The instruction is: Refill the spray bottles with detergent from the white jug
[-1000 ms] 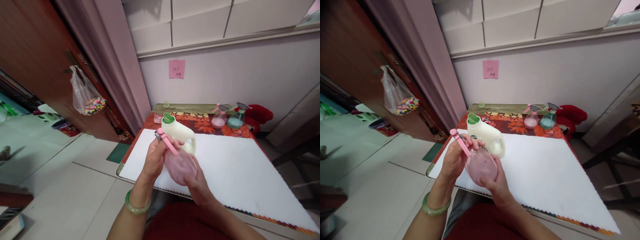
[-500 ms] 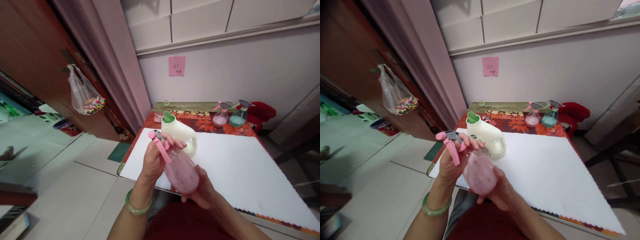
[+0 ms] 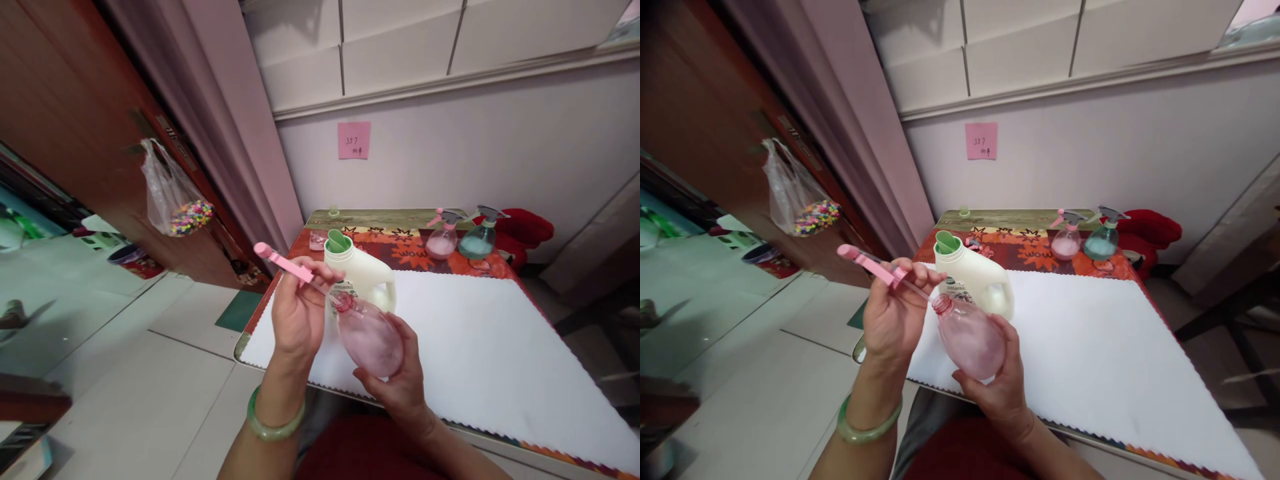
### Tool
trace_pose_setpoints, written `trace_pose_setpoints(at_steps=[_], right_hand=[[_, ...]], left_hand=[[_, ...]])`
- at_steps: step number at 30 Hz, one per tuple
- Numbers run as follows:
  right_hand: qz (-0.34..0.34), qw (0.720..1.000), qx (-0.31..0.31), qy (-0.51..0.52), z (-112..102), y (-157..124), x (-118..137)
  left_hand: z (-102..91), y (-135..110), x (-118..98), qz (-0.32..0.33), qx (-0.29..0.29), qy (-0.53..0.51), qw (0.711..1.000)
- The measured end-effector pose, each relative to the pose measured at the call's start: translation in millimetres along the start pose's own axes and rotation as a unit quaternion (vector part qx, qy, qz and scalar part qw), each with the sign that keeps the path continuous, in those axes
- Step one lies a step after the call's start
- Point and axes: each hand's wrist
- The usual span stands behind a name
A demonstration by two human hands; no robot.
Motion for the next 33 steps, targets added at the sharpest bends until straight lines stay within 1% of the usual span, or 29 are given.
trace_pose_setpoints(at_steps=[2, 4, 7, 9, 10, 11, 12, 13, 14, 15, 17, 18, 20, 21, 23, 28, 33], right_hand=[[0.011, 1.0, 0.021, 0.008, -6.0, -1.0, -3.3], [0.018, 0.999, 0.027, -0.002, -16.4, 0.3, -8.2], [0.027, 0.999, 0.001, -0.047, -38.4, 11.6, -14.5], [0.028, 0.996, -0.027, -0.082, -54.3, 27.5, -13.3], [0.02, 0.994, -0.038, -0.098, -61.8, 37.9, -10.2], [0.007, 0.993, -0.045, -0.112, -68.5, 49.7, -5.4], [-0.013, 0.991, -0.048, -0.124, -74.3, 62.3, 0.9], [-0.033, 0.989, -0.043, -0.139, -79.1, 75.4, 8.3], [-0.052, 0.986, -0.037, -0.155, -82.6, 88.4, 16.3], [-0.069, 0.983, -0.029, -0.17, -85.1, 101.0, 24.1], [-0.096, 0.977, -0.005, -0.189, -87.1, 123.4, 37.7], [-0.106, 0.975, 0.009, -0.193, -87.0, 132.9, 42.8], [-0.115, 0.974, 0.038, -0.193, -85.7, 149.0, 49.4], [-0.115, 0.973, 0.054, -0.194, -84.7, 155.7, 51.5], [-0.11, 0.97, 0.082, -0.203, -82.9, 167.2, 54.5], [-0.125, 0.948, 0.136, -0.26, -80.2, 189.4, 63.4], [-0.155, 0.927, 0.194, -0.282, -81.0, 204.0, 72.1]], left_hand=[[-12.1, 7.7, -12.4, 0.017, -0.028, -0.014, 0.999], [-29.2, 16.1, -30.8, 0.029, -0.053, -0.031, 0.998], [-62.7, 27.1, -58.3, 0.074, -0.078, -0.064, 0.992], [-88.4, 30.6, -64.1, 0.101, -0.087, -0.099, 0.986], [-101.6, 30.5, -60.4, 0.098, -0.094, -0.12, 0.983], [-114.6, 29.0, -52.1, 0.081, -0.105, -0.143, 0.981], [-127.2, 25.9, -39.3, 0.044, -0.123, -0.159, 0.979], [-139.1, 21.3, -23.1, -0.011, -0.155, -0.164, 0.974], [-150.2, 15.3, -4.5, -0.074, -0.193, -0.162, 0.965], [-160.2, 8.4, 15.1, -0.108, -0.21, -0.159, 0.959], [-177.0, -6.6, 52.0, -0.144, -0.232, -0.158, 0.949], [-183.8, -13.6, 67.2, -0.157, -0.239, -0.161, 0.944], [-194.6, -24.7, 88.4, -0.181, -0.246, -0.171, 0.937], [-199.0, -28.4, 94.3, -0.191, -0.247, -0.177, 0.934], [-205.8, -32.1, 98.9, -0.207, -0.247, -0.188, 0.928], [-215.5, -31.9, 95.4, -0.227, -0.237, -0.213, 0.92], [-218.8, -32.4, 96.7, -0.236, -0.228, -0.226, 0.917]])
Point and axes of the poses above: each hand's wrist, its own y-axis towards the middle knuckle, its own z-axis out of the palm, x = y × z, and after that the axes turned 3 degrees about x, right-handed
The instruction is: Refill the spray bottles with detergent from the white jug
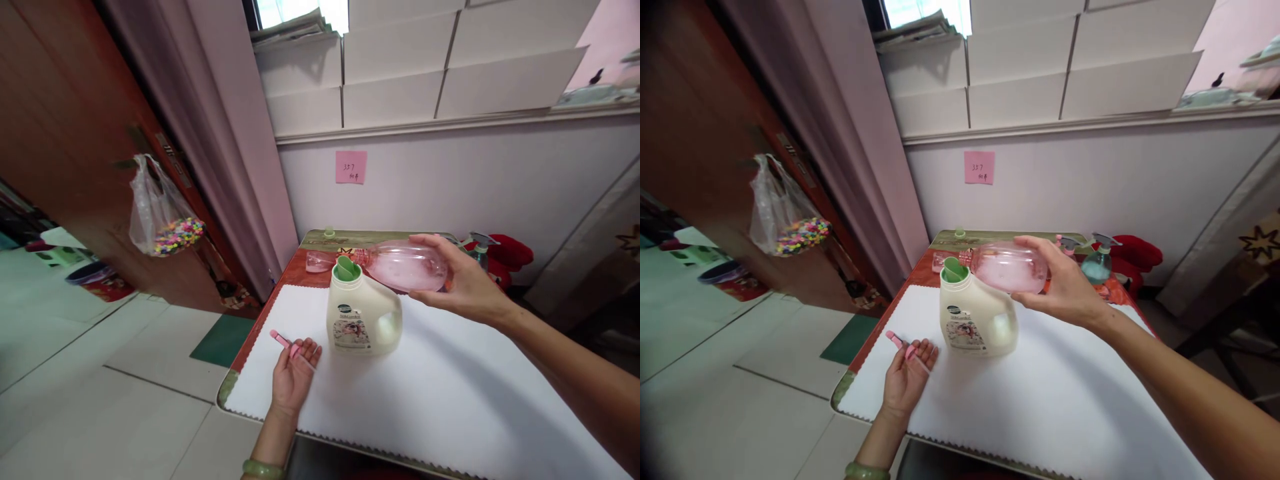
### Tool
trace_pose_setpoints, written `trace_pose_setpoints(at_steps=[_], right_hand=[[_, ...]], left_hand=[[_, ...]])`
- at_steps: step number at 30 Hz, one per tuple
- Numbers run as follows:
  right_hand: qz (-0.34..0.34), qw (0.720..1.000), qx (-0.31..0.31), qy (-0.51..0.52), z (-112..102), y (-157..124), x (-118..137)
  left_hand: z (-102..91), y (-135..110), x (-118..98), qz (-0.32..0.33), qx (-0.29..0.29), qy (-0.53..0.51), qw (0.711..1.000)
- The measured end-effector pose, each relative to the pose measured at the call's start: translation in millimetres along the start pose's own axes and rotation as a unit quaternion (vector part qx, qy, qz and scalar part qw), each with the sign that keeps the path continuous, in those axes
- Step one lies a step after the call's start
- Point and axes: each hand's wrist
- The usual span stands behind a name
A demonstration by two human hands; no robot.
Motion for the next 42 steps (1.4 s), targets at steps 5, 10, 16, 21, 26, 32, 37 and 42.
trace_pose_setpoints(at_steps=[5, 10, 16, 21, 26, 32, 37, 42], right_hand=[[-0.033, 0.998, 0.038, -0.04, -8.9, 8.5, 3.9], [-0.049, 0.993, 0.077, -0.07, -18.8, 17.3, 10.3], [-0.062, 0.986, 0.11, -0.106, -30.1, 29.9, 14.3], [-0.082, 0.981, 0.127, -0.125, -36.7, 41.4, 15.8], [-0.098, 0.973, 0.159, -0.136, -42.9, 53.2, 21.3], [-0.1, 0.967, 0.184, -0.147, -47.6, 63.3, 27.9], [-0.113, 0.962, 0.194, -0.157, -51.3, 71.0, 32.1], [-0.139, 0.952, 0.21, -0.177, -54.2, 80.0, 36.9]], left_hand=[[-0.3, 0.7, 0.3, -0.006, -0.001, -0.004, 1.0], [0.7, 0.0, 0.6, -0.007, -0.007, -0.008, 1.0], [0.6, -0.3, 0.0, -0.01, -0.007, -0.007, 1.0], [1.0, -0.1, -0.3, -0.009, -0.008, -0.005, 1.0], [1.9, -0.2, 0.3, -0.006, -0.013, -0.005, 1.0], [1.9, 0.2, 0.3, -0.005, -0.017, -0.004, 1.0], [0.6, 0.8, 0.1, -0.006, -0.013, -0.001, 1.0], [-0.3, 1.0, 0.0, -0.006, -0.013, 0.0, 1.0]])
Point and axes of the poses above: each hand's wrist, its own y-axis towards the middle knuckle, its own z-axis out of the palm, x = y × z, and after that the axes turned 3 degrees about x, right-handed
